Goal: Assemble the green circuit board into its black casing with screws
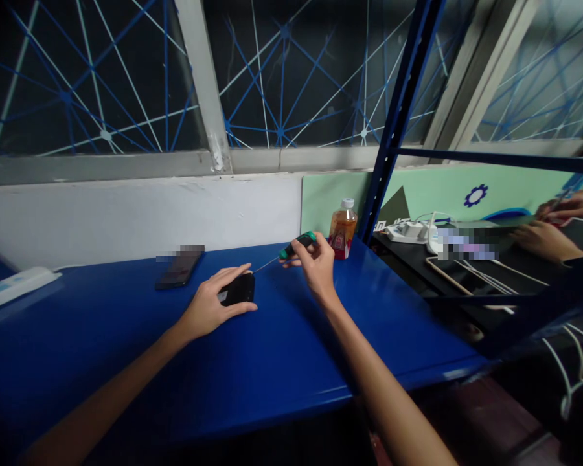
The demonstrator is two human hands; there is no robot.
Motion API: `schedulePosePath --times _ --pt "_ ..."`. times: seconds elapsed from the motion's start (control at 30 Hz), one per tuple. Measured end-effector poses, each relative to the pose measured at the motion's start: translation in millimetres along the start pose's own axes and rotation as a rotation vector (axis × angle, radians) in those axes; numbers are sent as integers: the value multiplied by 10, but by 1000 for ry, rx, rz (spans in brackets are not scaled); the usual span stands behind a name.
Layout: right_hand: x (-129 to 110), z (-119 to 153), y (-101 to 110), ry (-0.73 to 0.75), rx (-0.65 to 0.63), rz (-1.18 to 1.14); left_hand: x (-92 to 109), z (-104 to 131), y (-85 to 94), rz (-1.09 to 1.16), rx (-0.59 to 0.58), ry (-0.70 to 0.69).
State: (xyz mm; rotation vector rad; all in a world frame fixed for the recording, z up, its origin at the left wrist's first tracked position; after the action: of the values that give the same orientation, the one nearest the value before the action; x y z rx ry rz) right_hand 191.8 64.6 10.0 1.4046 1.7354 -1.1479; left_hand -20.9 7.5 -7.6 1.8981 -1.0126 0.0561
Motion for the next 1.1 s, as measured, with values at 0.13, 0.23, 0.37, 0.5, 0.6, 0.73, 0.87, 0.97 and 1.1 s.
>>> schedulePosePath --times 0.13,0.23,0.37,0.5,0.6,0.73,0.87,0.97,1.1 --pt "-14 5 2 -7 -33 -8 10 -1 11 14 4 -2" --pt "-21 0 4 -13 -38 -5 10 1 11 17 9 -18" --pt "-2 -9 26 -16 33 66 4 2 14 28 8 -22" --pt "30 -6 48 -1 112 167 3 2 25 34 6 -21" --pt "36 -6 52 -17 88 136 5 -1 28 37 7 -20" --pt "27 -9 51 -35 2 49 1 -3 24 36 16 -16" --pt "40 -10 49 -12 20 69 -4 0 20 31 19 -20" --pt "44 1 52 36 95 171 4 2 25 36 10 -21" --pt "29 17 77 89 170 346 15 -3 36 50 12 -9"
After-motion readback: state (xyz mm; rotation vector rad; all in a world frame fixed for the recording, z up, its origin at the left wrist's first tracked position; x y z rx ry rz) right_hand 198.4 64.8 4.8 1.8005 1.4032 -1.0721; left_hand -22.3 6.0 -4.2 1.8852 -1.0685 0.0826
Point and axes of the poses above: each hand's wrist, its own z-axis away from the middle knuckle, its own y-axis out of the back of the hand, x = y × z, the point moved 2 cm from there along -z, towards the middle knuckle, and after that the axes turned 4 degrees about -y, right-handed, at the moved point
